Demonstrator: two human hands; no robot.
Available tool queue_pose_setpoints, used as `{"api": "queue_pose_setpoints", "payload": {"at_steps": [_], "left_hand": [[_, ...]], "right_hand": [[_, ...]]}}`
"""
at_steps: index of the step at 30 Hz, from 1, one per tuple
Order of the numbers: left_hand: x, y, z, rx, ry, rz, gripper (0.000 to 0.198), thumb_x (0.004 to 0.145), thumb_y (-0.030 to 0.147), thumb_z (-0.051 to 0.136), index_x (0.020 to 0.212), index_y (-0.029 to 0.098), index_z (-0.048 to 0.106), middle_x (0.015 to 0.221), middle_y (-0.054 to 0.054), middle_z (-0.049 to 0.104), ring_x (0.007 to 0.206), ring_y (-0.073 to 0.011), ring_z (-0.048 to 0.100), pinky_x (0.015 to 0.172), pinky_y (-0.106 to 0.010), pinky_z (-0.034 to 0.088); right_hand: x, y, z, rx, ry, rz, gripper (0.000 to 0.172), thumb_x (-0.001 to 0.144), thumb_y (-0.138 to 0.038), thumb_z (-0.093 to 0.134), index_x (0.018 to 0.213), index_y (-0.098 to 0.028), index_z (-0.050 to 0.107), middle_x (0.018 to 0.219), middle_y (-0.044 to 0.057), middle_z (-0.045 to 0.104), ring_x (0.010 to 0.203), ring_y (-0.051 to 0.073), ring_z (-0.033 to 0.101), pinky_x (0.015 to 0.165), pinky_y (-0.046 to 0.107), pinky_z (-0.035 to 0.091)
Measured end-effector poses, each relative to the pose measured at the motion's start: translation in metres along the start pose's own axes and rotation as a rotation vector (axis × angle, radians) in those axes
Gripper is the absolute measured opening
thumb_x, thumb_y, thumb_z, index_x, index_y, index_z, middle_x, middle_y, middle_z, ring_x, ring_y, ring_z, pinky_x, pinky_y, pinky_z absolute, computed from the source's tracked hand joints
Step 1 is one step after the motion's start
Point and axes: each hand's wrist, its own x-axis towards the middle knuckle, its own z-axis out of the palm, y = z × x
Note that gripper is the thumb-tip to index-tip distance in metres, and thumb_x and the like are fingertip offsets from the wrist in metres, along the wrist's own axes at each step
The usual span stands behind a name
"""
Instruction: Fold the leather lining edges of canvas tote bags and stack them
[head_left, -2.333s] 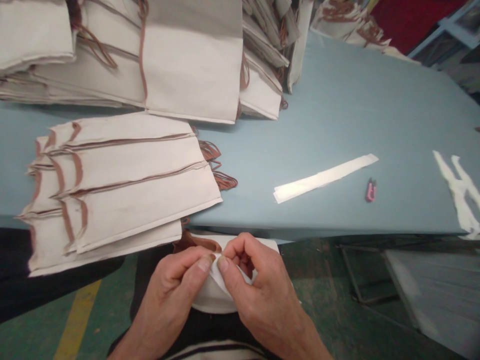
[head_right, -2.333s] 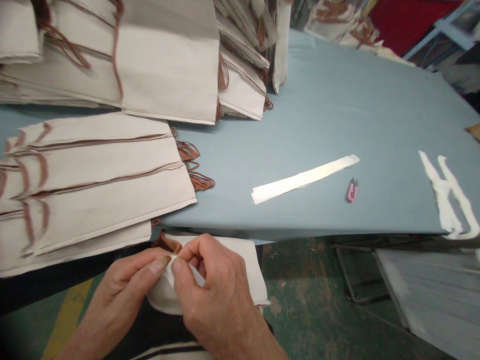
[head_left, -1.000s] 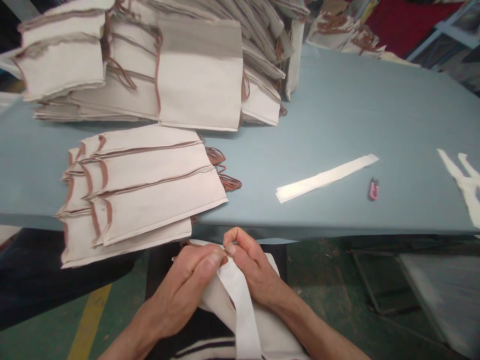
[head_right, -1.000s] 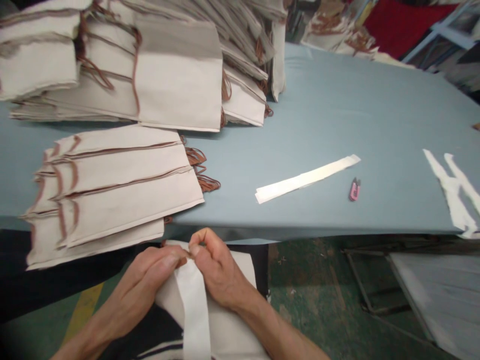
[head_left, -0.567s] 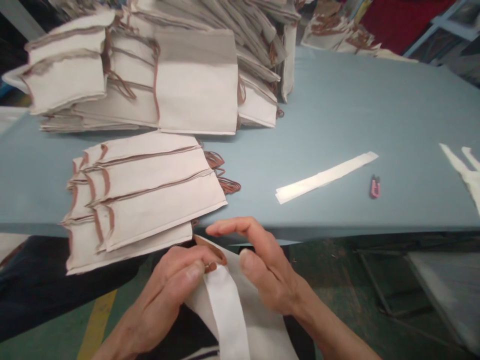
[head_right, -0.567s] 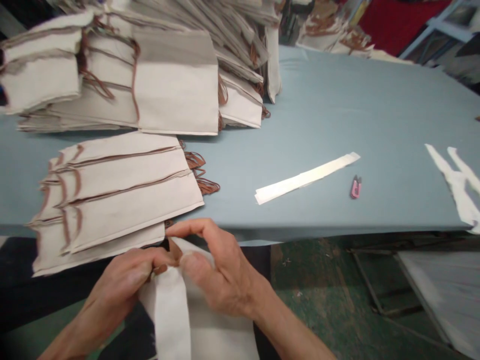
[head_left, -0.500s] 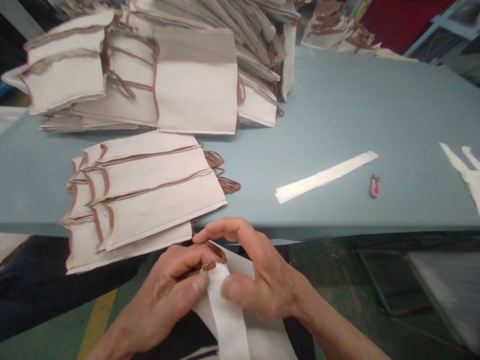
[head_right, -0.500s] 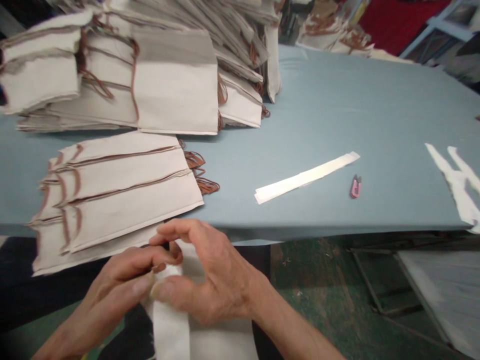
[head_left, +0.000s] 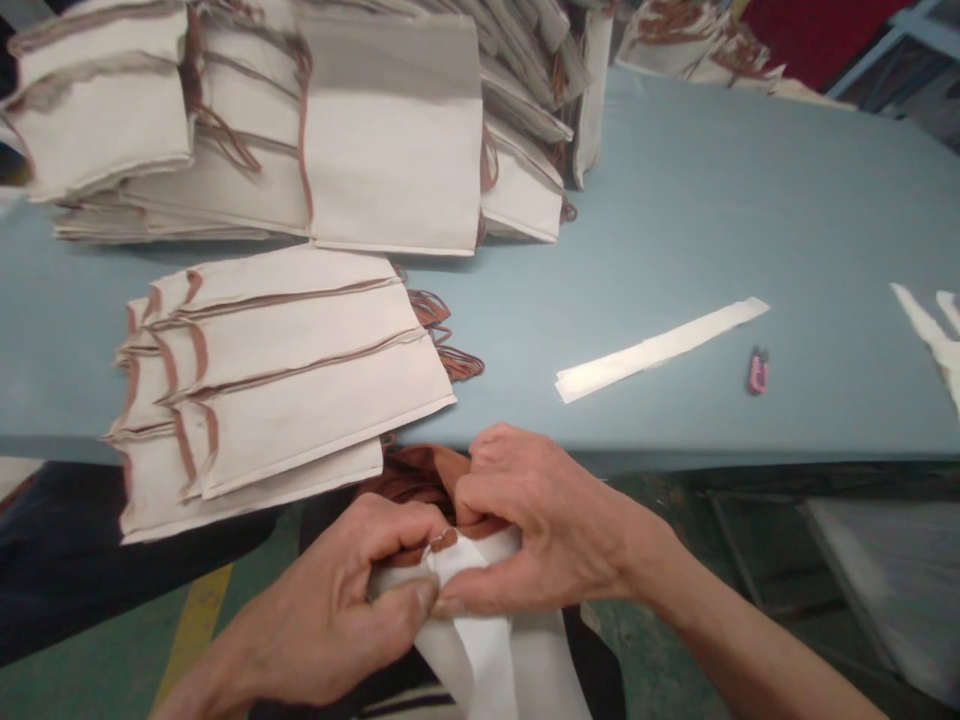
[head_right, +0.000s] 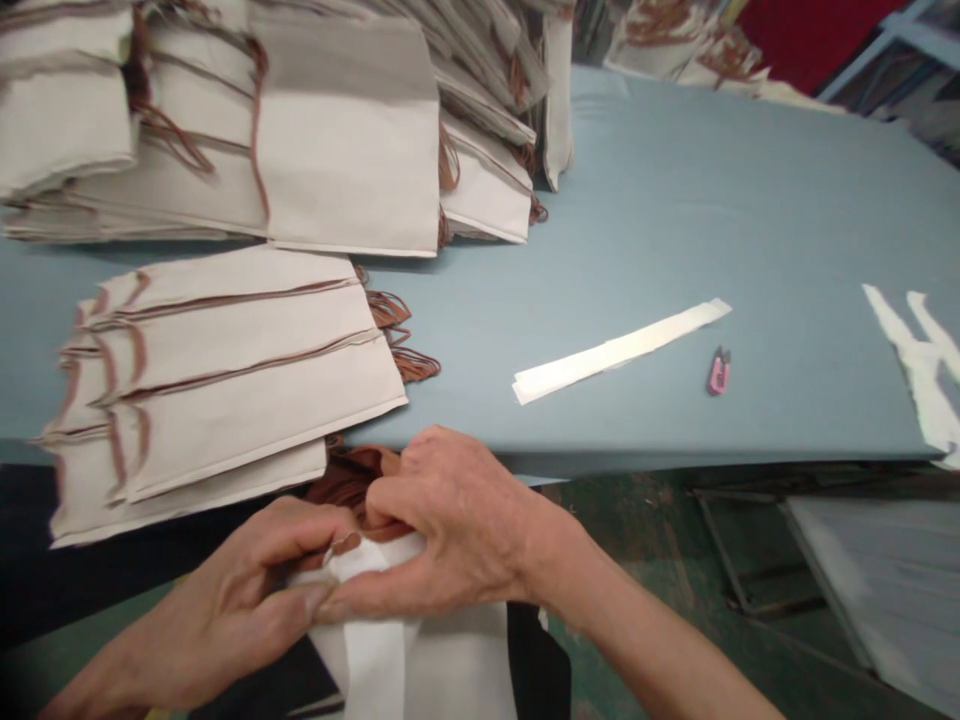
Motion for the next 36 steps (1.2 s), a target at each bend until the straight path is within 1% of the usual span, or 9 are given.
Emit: {"api": "queue_pose_setpoints", "payload": {"at_steps": [3, 6, 9, 14, 19, 21, 25, 31, 36], "left_hand": [[0.005, 0.003, 0.001, -0.015, -0.039, 0.004, 0.015, 0.083, 0.027, 0.052, 0.081, 0.021, 0.065, 0.075, 0.004, 0.061, 0.074, -0.0140, 0.054, 0.067, -0.022, 0.041], [0.012, 0.009, -0.001, -0.051, -0.122, -0.035, 0.021, 0.088, 0.031, 0.049, 0.070, 0.020, 0.051, 0.067, 0.006, 0.047, 0.065, -0.0120, 0.044, 0.061, -0.022, 0.035], [0.016, 0.012, -0.002, -0.117, -0.193, -0.073, 0.027, 0.091, 0.034, 0.043, 0.068, 0.021, 0.043, 0.066, 0.006, 0.039, 0.063, -0.0119, 0.039, 0.058, -0.023, 0.032], [0.021, 0.009, 0.005, -0.091, -0.153, -0.086, 0.027, 0.090, 0.031, 0.042, 0.065, 0.022, 0.037, 0.062, 0.007, 0.033, 0.058, -0.0110, 0.033, 0.053, -0.025, 0.026], [0.019, 0.009, 0.011, 0.039, -0.048, 0.020, 0.029, 0.095, 0.023, 0.035, 0.066, 0.022, 0.037, 0.063, 0.005, 0.044, 0.059, -0.0118, 0.044, 0.060, -0.028, 0.031], [0.017, 0.012, 0.010, 0.057, -0.045, 0.026, 0.029, 0.096, 0.023, 0.033, 0.067, 0.022, 0.038, 0.065, 0.005, 0.047, 0.062, -0.0128, 0.048, 0.062, -0.028, 0.033], [0.015, 0.016, 0.003, 0.032, -0.056, 0.001, 0.028, 0.096, 0.024, 0.036, 0.071, 0.021, 0.049, 0.070, 0.005, 0.054, 0.067, -0.0135, 0.054, 0.064, -0.025, 0.039], [0.008, 0.014, 0.003, 0.018, -0.028, -0.075, 0.029, 0.100, 0.030, 0.044, 0.079, 0.021, 0.062, 0.069, 0.005, 0.061, 0.062, -0.0127, 0.055, 0.055, -0.023, 0.040], [0.004, 0.014, 0.006, 0.099, 0.014, -0.051, 0.021, 0.096, 0.019, 0.052, 0.081, 0.022, 0.065, 0.067, 0.006, 0.064, 0.057, -0.0101, 0.057, 0.052, -0.020, 0.039]], "right_hand": [[-0.005, 0.002, 0.000, 0.051, -0.038, 0.042, 0.057, 0.083, -0.041, 0.089, 0.066, -0.022, 0.038, 0.064, -0.008, 0.035, 0.067, 0.013, 0.039, 0.068, 0.030, 0.026], [-0.008, 0.006, 0.003, 0.112, -0.059, 0.077, 0.055, 0.087, -0.036, 0.085, 0.065, -0.022, 0.038, 0.062, -0.009, 0.033, 0.065, 0.012, 0.038, 0.068, 0.030, 0.026], [-0.008, 0.010, 0.005, 0.179, -0.096, 0.113, 0.053, 0.091, -0.031, 0.079, 0.065, -0.022, 0.034, 0.061, -0.009, 0.032, 0.063, 0.012, 0.038, 0.068, 0.029, 0.026], [-0.010, 0.015, 0.009, 0.200, -0.076, 0.151, 0.048, 0.096, -0.033, 0.071, 0.065, -0.022, 0.036, 0.062, -0.008, 0.036, 0.061, 0.011, 0.039, 0.066, 0.029, 0.026], [-0.014, 0.019, 0.013, 0.335, -0.113, 0.218, 0.045, 0.095, -0.039, 0.071, 0.066, -0.021, 0.041, 0.064, -0.008, 0.037, 0.058, 0.009, 0.036, 0.058, 0.026, 0.022], [-0.014, 0.018, 0.012, 0.349, -0.119, 0.227, 0.040, 0.095, -0.036, 0.069, 0.067, -0.020, 0.045, 0.064, -0.009, 0.037, 0.058, 0.009, 0.036, 0.057, 0.026, 0.023], [-0.013, 0.011, 0.005, 0.284, -0.109, 0.241, 0.026, 0.091, -0.026, 0.066, 0.070, -0.019, 0.052, 0.066, -0.007, 0.046, 0.060, 0.008, 0.041, 0.059, 0.025, 0.025], [-0.009, -0.002, 0.000, 0.159, -0.140, 0.281, 0.028, 0.088, -0.025, 0.067, 0.067, -0.019, 0.049, 0.062, -0.008, 0.043, 0.057, 0.008, 0.040, 0.059, 0.026, 0.024], [-0.004, -0.011, -0.002, 0.070, -0.214, 0.364, 0.024, 0.080, -0.017, 0.071, 0.066, -0.019, 0.052, 0.060, -0.009, 0.042, 0.059, 0.009, 0.039, 0.061, 0.027, 0.025]]}}
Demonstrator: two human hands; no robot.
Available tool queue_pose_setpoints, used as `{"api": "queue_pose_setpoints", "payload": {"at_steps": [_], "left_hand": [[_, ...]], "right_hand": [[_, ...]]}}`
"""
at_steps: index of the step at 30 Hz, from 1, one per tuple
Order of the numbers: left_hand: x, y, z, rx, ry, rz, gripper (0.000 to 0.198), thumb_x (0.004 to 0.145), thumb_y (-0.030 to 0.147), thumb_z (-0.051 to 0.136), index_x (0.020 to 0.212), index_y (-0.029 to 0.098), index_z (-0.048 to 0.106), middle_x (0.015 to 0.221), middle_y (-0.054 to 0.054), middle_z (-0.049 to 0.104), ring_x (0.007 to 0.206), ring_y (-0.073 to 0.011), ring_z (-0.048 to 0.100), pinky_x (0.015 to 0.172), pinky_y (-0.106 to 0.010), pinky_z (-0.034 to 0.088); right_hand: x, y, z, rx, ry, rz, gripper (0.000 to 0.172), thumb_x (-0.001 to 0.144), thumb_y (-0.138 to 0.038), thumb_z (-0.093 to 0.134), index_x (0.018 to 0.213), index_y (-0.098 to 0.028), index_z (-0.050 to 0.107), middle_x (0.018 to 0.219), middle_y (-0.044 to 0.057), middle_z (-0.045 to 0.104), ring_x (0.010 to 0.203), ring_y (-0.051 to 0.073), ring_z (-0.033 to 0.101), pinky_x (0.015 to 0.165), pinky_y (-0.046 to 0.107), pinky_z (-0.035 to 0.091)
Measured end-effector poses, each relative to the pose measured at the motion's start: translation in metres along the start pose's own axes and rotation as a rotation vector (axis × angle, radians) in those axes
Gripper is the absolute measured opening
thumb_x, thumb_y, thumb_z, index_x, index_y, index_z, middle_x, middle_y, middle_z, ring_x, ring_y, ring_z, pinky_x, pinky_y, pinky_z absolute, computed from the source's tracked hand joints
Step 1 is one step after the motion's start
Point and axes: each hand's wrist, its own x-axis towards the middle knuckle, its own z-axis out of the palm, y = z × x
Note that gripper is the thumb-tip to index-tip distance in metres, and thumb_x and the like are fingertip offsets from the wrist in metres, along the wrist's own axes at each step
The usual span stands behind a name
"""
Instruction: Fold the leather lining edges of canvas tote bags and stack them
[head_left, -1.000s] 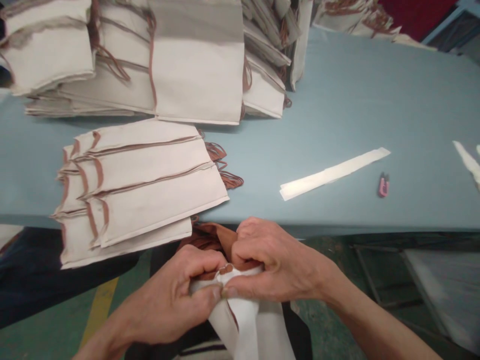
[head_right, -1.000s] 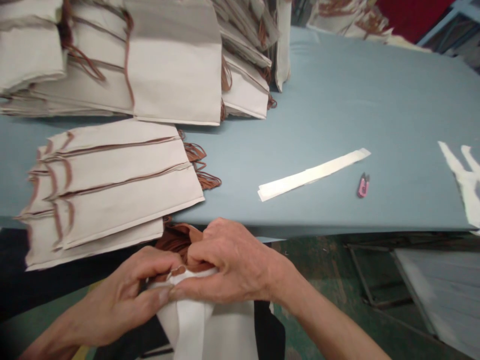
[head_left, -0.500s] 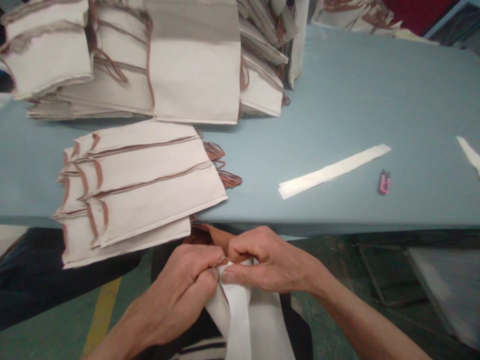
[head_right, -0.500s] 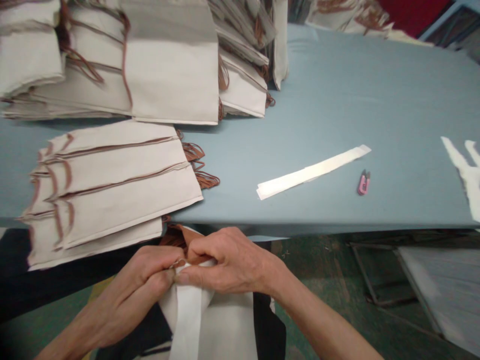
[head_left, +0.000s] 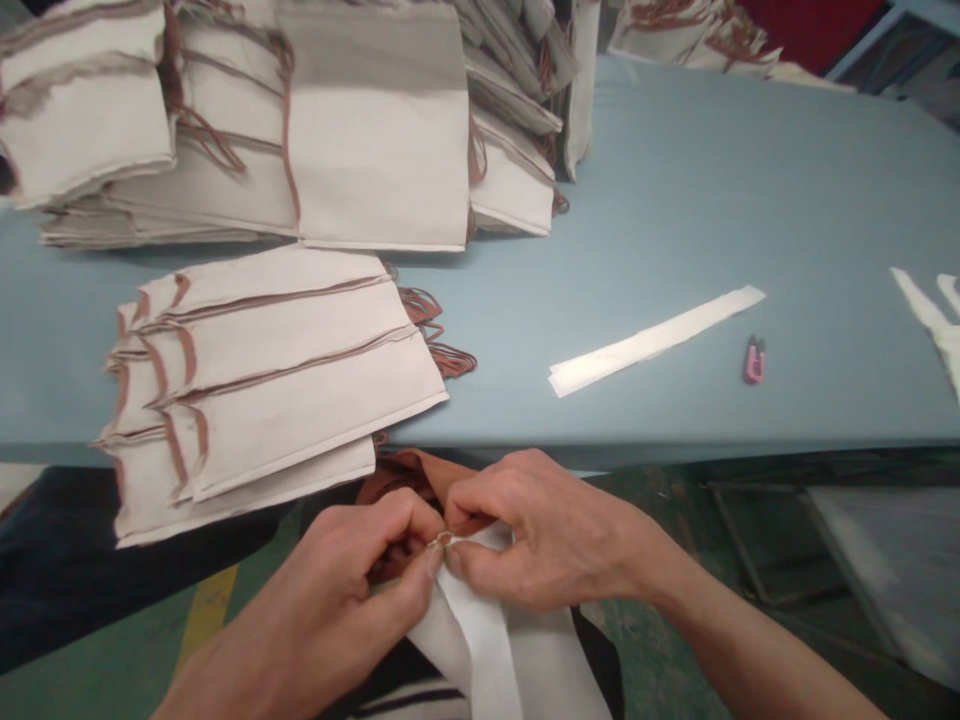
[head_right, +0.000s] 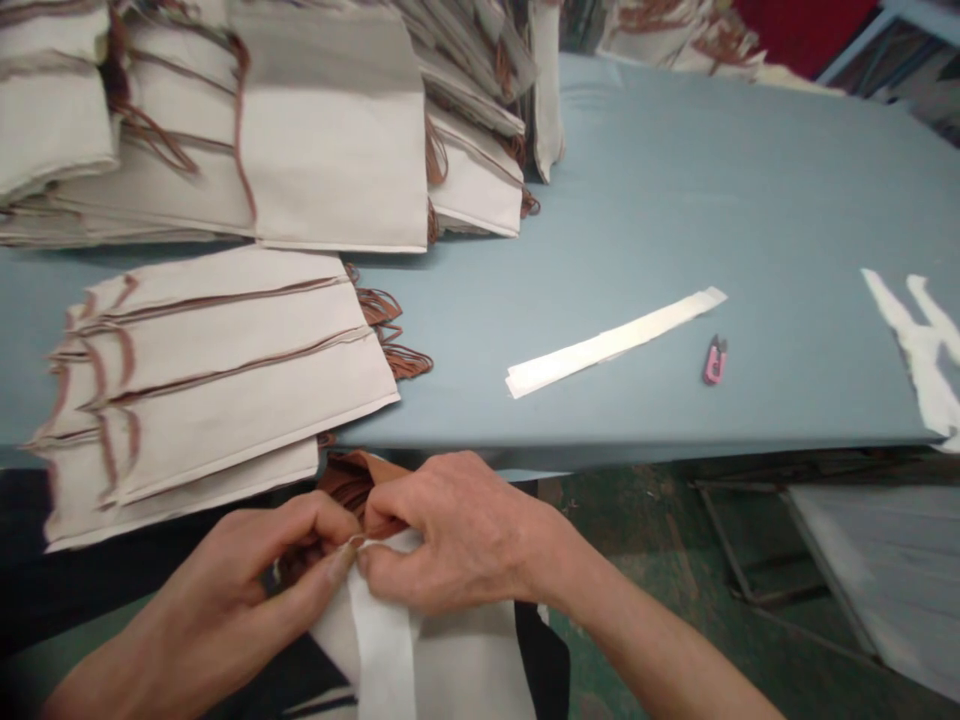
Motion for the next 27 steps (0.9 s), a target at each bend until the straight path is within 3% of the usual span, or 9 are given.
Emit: {"api": "queue_pose_setpoints", "payload": {"at_steps": [4, 9, 13, 16, 19, 23, 27], "left_hand": [[-0.002, 0.002, -0.003, 0.054, 0.040, 0.064, 0.020, 0.094, 0.016, 0.054, 0.079, 0.023, 0.065, 0.064, 0.007, 0.064, 0.055, -0.0097, 0.057, 0.052, -0.020, 0.039], [-0.007, -0.003, 0.001, 0.075, 0.099, 0.139, 0.018, 0.098, 0.016, 0.055, 0.089, 0.026, 0.067, 0.074, 0.008, 0.072, 0.062, -0.0102, 0.065, 0.060, -0.020, 0.046], [-0.008, -0.010, 0.007, 0.205, 0.154, 0.221, 0.018, 0.103, 0.014, 0.051, 0.102, 0.027, 0.064, 0.091, 0.004, 0.076, 0.077, -0.0145, 0.072, 0.073, -0.025, 0.051], [-0.007, -0.016, 0.009, 0.316, 0.202, 0.339, 0.016, 0.107, 0.015, 0.047, 0.105, 0.025, 0.059, 0.090, 0.001, 0.076, 0.076, -0.0172, 0.073, 0.071, -0.028, 0.051], [-0.006, -0.022, 0.009, 0.359, 0.254, 0.433, 0.018, 0.108, 0.011, 0.044, 0.109, 0.023, 0.057, 0.091, -0.001, 0.075, 0.078, -0.0175, 0.073, 0.073, -0.028, 0.053], [-0.005, -0.033, 0.006, 0.353, 0.194, 0.549, 0.028, 0.108, 0.005, 0.041, 0.128, 0.019, 0.056, 0.098, -0.004, 0.076, 0.088, -0.0162, 0.074, 0.084, -0.025, 0.057], [-0.002, -0.041, 0.003, 0.413, 0.202, 0.647, 0.033, 0.107, 0.007, 0.043, 0.138, 0.016, 0.052, 0.105, -0.010, 0.077, 0.093, -0.0195, 0.073, 0.082, -0.028, 0.060]], "right_hand": [[-0.001, -0.001, -0.001, 0.129, -0.002, -0.016, 0.021, 0.083, -0.016, 0.069, 0.067, -0.019, 0.055, 0.062, -0.009, 0.045, 0.058, 0.009, 0.041, 0.059, 0.026, 0.025], [-0.005, 0.002, 0.002, 0.255, -0.009, -0.008, 0.013, 0.087, -0.017, 0.065, 0.076, -0.020, 0.060, 0.068, -0.008, 0.055, 0.063, 0.010, 0.050, 0.062, 0.025, 0.031], [-0.003, 0.001, 0.012, 0.251, 0.160, 0.039, 0.013, 0.079, -0.010, 0.061, 0.073, -0.020, 0.056, 0.068, -0.007, 0.056, 0.062, 0.010, 0.049, 0.063, 0.025, 0.031], [0.000, -0.001, 0.020, 0.329, 0.265, 0.119, 0.012, 0.073, -0.010, 0.059, 0.068, -0.020, 0.054, 0.062, -0.008, 0.052, 0.057, 0.009, 0.044, 0.060, 0.024, 0.032], [0.002, 0.000, 0.027, 0.436, 0.265, 0.203, 0.009, 0.072, -0.014, 0.058, 0.066, -0.020, 0.055, 0.059, -0.008, 0.050, 0.056, 0.010, 0.042, 0.056, 0.023, 0.032], [0.003, 0.002, 0.036, 0.631, 0.260, 0.264, 0.005, 0.073, -0.020, 0.057, 0.069, -0.020, 0.056, 0.062, -0.006, 0.050, 0.059, 0.010, 0.041, 0.055, 0.022, 0.031], [0.003, 0.003, 0.039, 0.896, 0.192, 0.320, 0.015, 0.076, -0.033, 0.062, 0.075, -0.020, 0.055, 0.065, -0.006, 0.045, 0.059, 0.010, 0.035, 0.053, 0.023, 0.028]]}}
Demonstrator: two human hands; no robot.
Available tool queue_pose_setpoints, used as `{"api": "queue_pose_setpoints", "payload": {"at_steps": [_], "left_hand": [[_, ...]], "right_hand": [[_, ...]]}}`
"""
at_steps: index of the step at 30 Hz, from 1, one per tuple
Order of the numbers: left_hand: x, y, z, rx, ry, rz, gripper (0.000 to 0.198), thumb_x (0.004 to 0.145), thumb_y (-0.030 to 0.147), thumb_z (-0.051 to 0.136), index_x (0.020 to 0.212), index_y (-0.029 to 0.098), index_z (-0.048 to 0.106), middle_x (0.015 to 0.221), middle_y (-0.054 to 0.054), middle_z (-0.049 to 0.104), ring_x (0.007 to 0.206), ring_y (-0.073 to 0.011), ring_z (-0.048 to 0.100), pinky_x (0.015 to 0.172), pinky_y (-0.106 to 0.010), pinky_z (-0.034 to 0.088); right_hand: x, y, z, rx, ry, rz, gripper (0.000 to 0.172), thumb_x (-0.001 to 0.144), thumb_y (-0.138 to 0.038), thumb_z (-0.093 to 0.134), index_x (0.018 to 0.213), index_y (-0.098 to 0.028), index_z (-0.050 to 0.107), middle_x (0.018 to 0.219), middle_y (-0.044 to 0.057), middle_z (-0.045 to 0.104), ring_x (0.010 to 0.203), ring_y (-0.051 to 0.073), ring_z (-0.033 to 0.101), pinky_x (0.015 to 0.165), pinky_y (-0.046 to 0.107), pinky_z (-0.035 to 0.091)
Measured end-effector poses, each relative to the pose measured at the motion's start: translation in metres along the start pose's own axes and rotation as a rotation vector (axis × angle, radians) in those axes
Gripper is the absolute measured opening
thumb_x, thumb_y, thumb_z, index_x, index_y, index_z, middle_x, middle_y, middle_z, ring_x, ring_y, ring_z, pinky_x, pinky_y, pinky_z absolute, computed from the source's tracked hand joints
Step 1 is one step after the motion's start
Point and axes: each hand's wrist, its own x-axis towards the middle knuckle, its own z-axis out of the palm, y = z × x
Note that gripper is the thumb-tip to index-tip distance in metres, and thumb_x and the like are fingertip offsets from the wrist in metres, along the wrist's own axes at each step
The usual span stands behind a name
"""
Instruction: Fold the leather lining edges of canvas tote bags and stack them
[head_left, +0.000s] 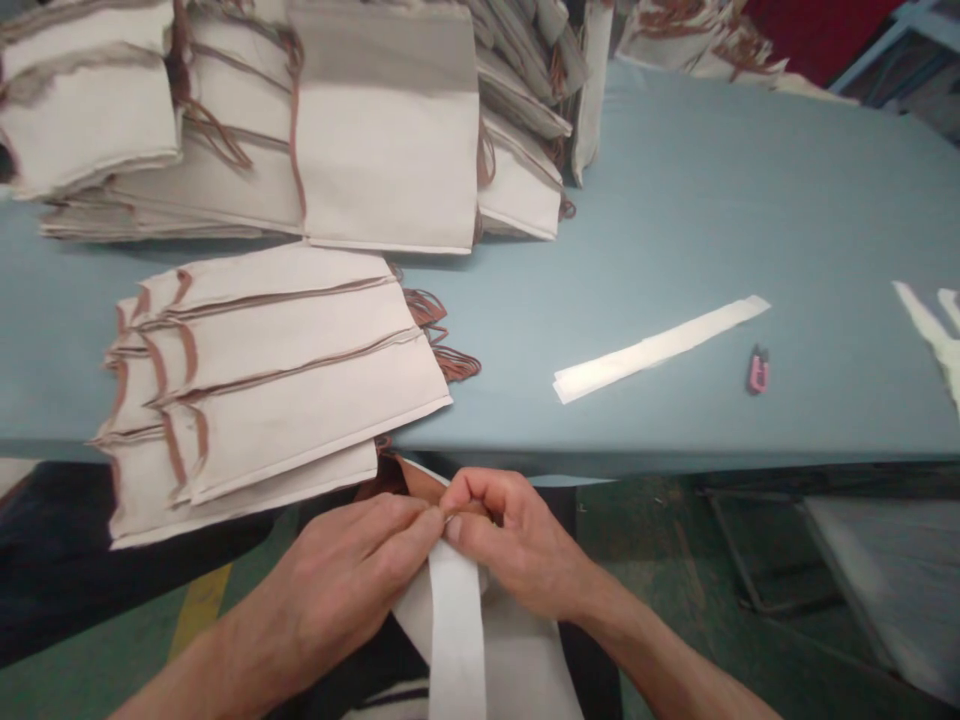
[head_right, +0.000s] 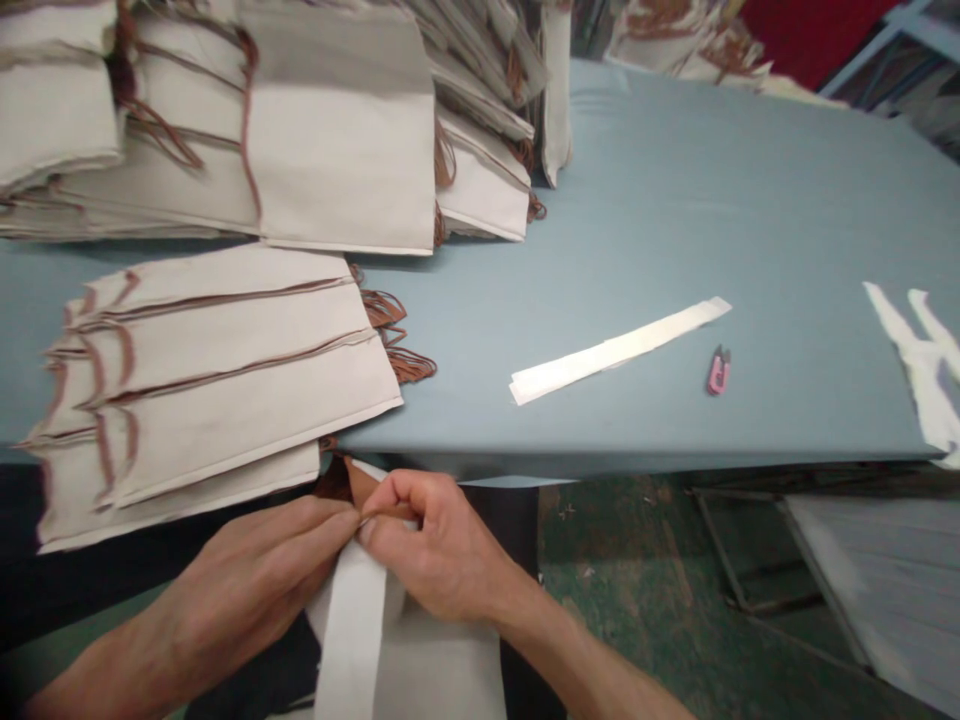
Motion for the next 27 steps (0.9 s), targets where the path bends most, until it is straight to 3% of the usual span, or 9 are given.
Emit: {"api": "queue_pose_setpoints", "payload": {"at_steps": [5, 10, 13, 16, 18, 22, 27], "left_hand": [[0.003, -0.001, 0.002, 0.064, -0.088, -0.006, 0.031, 0.102, 0.001, 0.043, 0.118, 0.018, 0.063, 0.090, -0.005, 0.072, 0.079, -0.0182, 0.069, 0.071, -0.026, 0.057], [0.010, 0.010, 0.001, -0.023, -0.002, -0.009, 0.027, 0.102, 0.004, 0.044, 0.118, 0.020, 0.059, 0.088, -0.003, 0.073, 0.075, -0.0171, 0.069, 0.068, -0.024, 0.055], [0.011, 0.021, -0.008, -0.213, 0.022, -0.221, 0.033, 0.095, 0.005, 0.052, 0.120, 0.026, 0.057, 0.091, 0.003, 0.074, 0.078, -0.0129, 0.071, 0.074, -0.019, 0.054], [0.011, 0.028, -0.024, -0.297, -0.110, -0.487, 0.024, 0.092, 0.014, 0.060, 0.112, 0.027, 0.062, 0.095, 0.005, 0.075, 0.081, -0.0141, 0.071, 0.073, -0.019, 0.054], [0.013, 0.029, -0.032, -0.351, -0.208, -0.553, 0.011, 0.099, 0.022, 0.056, 0.101, 0.026, 0.066, 0.090, 0.004, 0.075, 0.078, -0.0149, 0.069, 0.069, -0.019, 0.052], [0.015, 0.023, -0.032, -0.349, -0.272, -0.459, 0.029, 0.110, 0.026, 0.044, 0.088, 0.024, 0.063, 0.080, 0.004, 0.069, 0.071, -0.0134, 0.063, 0.065, -0.020, 0.048], [0.013, 0.010, -0.007, -0.044, -0.060, -0.034, 0.039, 0.115, 0.022, 0.029, 0.085, 0.022, 0.054, 0.072, 0.003, 0.063, 0.062, -0.0147, 0.058, 0.061, -0.027, 0.044]], "right_hand": [[-0.003, 0.001, -0.003, 0.117, -0.078, 0.041, 0.022, 0.073, -0.039, 0.064, 0.078, -0.019, 0.058, 0.065, -0.006, 0.047, 0.058, 0.010, 0.036, 0.054, 0.023, 0.028], [-0.007, -0.002, -0.007, 0.004, -0.078, 0.034, 0.017, 0.074, -0.036, 0.061, 0.074, -0.019, 0.058, 0.062, -0.006, 0.046, 0.057, 0.010, 0.035, 0.052, 0.022, 0.027], [-0.013, -0.013, -0.009, -0.109, -0.101, -0.001, 0.012, 0.076, -0.031, 0.061, 0.074, -0.019, 0.057, 0.061, -0.007, 0.043, 0.056, 0.009, 0.034, 0.051, 0.021, 0.026], [-0.018, -0.024, -0.009, -0.314, -0.052, -0.181, 0.003, 0.077, -0.021, 0.058, 0.074, -0.020, 0.059, 0.061, -0.007, 0.048, 0.055, 0.010, 0.039, 0.051, 0.022, 0.029], [-0.019, -0.028, -0.008, -0.460, -0.016, -0.346, 0.007, 0.077, -0.015, 0.057, 0.075, -0.021, 0.061, 0.065, -0.005, 0.057, 0.058, 0.011, 0.048, 0.057, 0.022, 0.038], [-0.021, -0.024, -0.005, -0.626, 0.062, -0.554, 0.012, 0.079, -0.011, 0.056, 0.076, -0.021, 0.062, 0.072, -0.002, 0.069, 0.063, 0.012, 0.059, 0.069, 0.024, 0.047], [-0.019, -0.007, -0.002, -0.624, 0.109, -0.563, 0.012, 0.078, -0.011, 0.056, 0.073, -0.021, 0.061, 0.069, -0.002, 0.068, 0.062, 0.013, 0.057, 0.068, 0.024, 0.046]]}}
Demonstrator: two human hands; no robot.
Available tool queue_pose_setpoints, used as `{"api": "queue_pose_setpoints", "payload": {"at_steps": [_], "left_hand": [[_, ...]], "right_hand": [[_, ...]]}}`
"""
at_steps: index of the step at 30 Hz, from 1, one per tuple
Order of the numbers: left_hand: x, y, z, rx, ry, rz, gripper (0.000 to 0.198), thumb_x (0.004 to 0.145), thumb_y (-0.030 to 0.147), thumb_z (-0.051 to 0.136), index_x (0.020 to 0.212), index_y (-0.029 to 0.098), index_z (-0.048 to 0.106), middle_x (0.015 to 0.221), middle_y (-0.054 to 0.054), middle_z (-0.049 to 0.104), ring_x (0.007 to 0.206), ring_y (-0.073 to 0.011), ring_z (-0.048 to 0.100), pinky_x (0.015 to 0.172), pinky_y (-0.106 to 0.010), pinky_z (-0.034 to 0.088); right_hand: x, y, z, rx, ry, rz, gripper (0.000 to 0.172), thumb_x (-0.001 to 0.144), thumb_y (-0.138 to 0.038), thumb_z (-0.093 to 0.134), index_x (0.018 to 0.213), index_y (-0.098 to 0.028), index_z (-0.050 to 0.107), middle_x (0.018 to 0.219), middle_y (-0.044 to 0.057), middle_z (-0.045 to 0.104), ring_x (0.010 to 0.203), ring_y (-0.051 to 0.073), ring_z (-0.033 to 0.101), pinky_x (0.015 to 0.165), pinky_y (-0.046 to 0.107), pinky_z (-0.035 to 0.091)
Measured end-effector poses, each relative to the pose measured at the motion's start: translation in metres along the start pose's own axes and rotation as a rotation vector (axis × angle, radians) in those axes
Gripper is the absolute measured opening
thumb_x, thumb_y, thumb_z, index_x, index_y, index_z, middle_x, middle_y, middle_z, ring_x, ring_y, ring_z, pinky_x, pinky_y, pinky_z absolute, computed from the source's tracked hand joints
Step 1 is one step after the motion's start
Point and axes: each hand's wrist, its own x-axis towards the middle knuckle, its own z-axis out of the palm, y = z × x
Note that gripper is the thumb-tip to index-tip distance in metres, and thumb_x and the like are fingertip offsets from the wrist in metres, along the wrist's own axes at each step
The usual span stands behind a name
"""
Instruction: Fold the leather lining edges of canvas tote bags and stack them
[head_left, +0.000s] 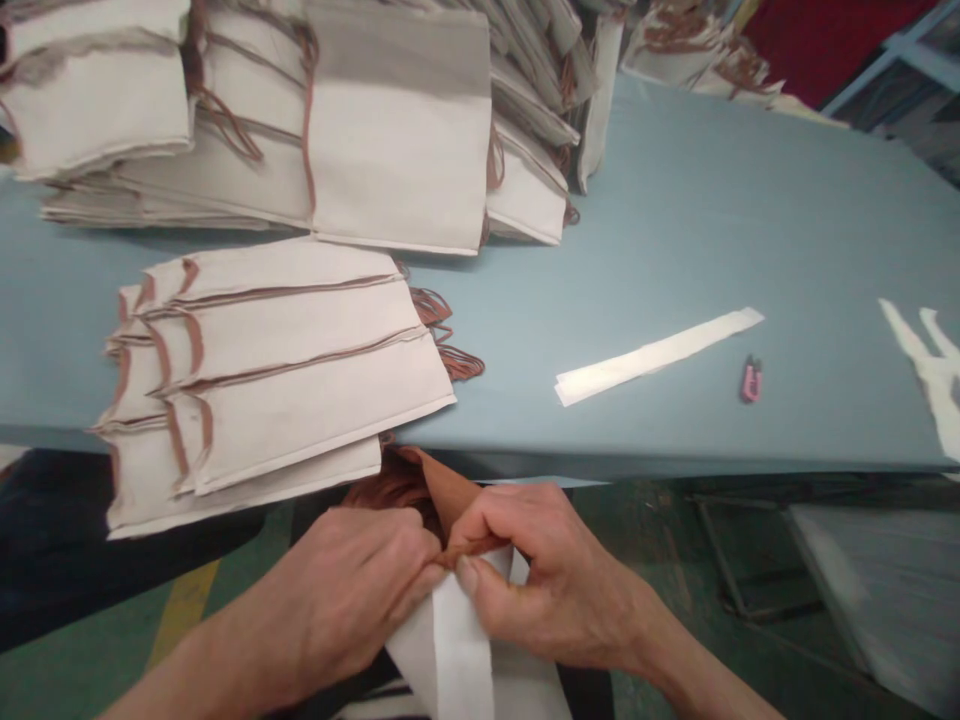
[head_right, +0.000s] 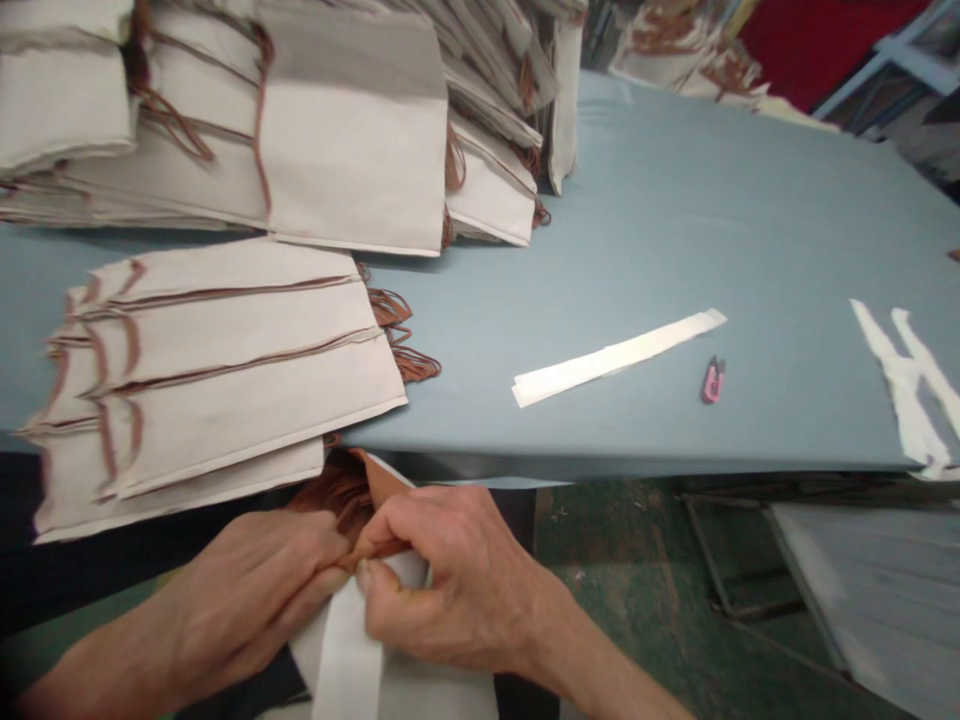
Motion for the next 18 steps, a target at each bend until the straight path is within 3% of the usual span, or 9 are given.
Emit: {"api": "queue_pose_setpoints", "payload": {"at_steps": [3, 7, 12, 18], "left_hand": [[-0.001, -0.009, 0.010, -0.025, 0.051, -0.032, 0.040, 0.115, 0.021, 0.027, 0.083, 0.022, 0.052, 0.067, 0.004, 0.060, 0.057, -0.0127, 0.057, 0.059, -0.025, 0.042], [-0.005, -0.012, 0.008, -0.240, -0.042, -0.213, 0.033, 0.110, 0.018, 0.039, 0.082, 0.022, 0.055, 0.070, 0.006, 0.062, 0.062, -0.0116, 0.059, 0.063, -0.022, 0.044], [-0.005, -0.001, -0.009, -0.349, -0.173, -0.328, 0.023, 0.107, 0.020, 0.044, 0.092, 0.024, 0.061, 0.084, 0.006, 0.066, 0.077, -0.0122, 0.062, 0.076, -0.021, 0.044], [0.006, 0.010, -0.022, -0.381, -0.336, -0.400, 0.030, 0.105, 0.031, 0.057, 0.077, 0.022, 0.055, 0.075, 0.008, 0.059, 0.065, -0.0115, 0.048, 0.062, -0.024, 0.033]], "right_hand": [[0.000, 0.010, 0.008, 0.126, 0.002, 0.138, 0.011, 0.081, -0.016, 0.057, 0.072, -0.021, 0.061, 0.065, -0.004, 0.062, 0.058, 0.011, 0.052, 0.063, 0.023, 0.043], [-0.003, 0.018, 0.012, 0.252, -0.037, 0.235, 0.012, 0.085, -0.021, 0.059, 0.074, -0.020, 0.061, 0.065, -0.006, 0.057, 0.057, 0.010, 0.046, 0.057, 0.021, 0.038], [-0.008, 0.014, 0.006, 0.180, -0.072, 0.092, 0.011, 0.089, -0.016, 0.059, 0.079, -0.020, 0.063, 0.073, -0.004, 0.062, 0.066, 0.011, 0.052, 0.069, 0.023, 0.042], [-0.014, 0.002, -0.003, 0.025, -0.105, -0.078, 0.014, 0.097, -0.017, 0.058, 0.084, -0.021, 0.060, 0.077, -0.002, 0.065, 0.070, 0.013, 0.056, 0.071, 0.025, 0.041]]}}
